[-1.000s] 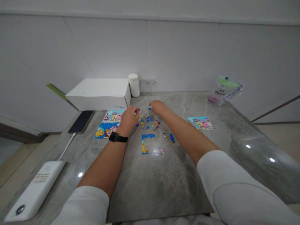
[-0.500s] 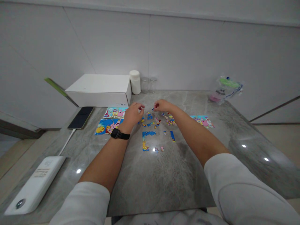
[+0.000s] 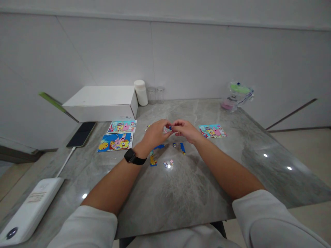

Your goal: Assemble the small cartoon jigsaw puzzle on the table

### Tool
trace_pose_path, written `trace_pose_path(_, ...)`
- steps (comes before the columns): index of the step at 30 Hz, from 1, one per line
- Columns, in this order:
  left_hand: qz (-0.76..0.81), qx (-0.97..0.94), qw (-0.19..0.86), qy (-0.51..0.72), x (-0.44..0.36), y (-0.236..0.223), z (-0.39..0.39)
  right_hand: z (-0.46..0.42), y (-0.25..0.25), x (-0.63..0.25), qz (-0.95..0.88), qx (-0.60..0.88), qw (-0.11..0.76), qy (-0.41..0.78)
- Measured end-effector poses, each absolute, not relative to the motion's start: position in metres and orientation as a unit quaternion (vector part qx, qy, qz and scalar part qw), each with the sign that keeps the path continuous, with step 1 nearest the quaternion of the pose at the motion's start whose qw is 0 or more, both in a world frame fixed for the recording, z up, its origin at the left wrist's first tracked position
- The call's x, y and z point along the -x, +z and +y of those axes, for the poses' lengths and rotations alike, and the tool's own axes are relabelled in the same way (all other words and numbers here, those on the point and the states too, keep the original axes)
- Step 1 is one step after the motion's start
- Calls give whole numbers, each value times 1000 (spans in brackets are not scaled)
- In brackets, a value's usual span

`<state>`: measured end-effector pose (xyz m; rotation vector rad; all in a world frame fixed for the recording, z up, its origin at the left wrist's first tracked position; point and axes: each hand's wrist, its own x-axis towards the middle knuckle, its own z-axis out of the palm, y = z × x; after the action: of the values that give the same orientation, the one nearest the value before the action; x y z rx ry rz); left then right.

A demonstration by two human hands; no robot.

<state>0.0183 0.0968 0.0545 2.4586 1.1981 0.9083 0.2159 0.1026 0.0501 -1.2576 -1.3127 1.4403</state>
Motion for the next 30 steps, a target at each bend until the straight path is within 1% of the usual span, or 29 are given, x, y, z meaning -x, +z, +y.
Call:
trace_pose_path(5,409,-865,93,276,-20,54,93,98,46,-225,-494,506,390,589)
trace_pose_path(12,425,-859,100,266,-23,55,91,101,41,-232,-544,510,359,561)
trace_pose_path(14,424,-863,103,256,-22,54,92,104,41,-237,-591,530,323,516)
trace_pose_path(18,394,-893,125,178,-21,47,92,108,48,-254,-714,598,221,290)
trace_pose_path(20,382,-904,139,128,-21,43,91,109,53,-261,-742,615,161,213)
trace_pose_path(23,378,-910,149,78,-23,39,87,106,59,-266,-760,616,99,182)
trace_pose_path(30,393,-908,141,46,-26,38,85,92,61,-250,-791,588,30,167)
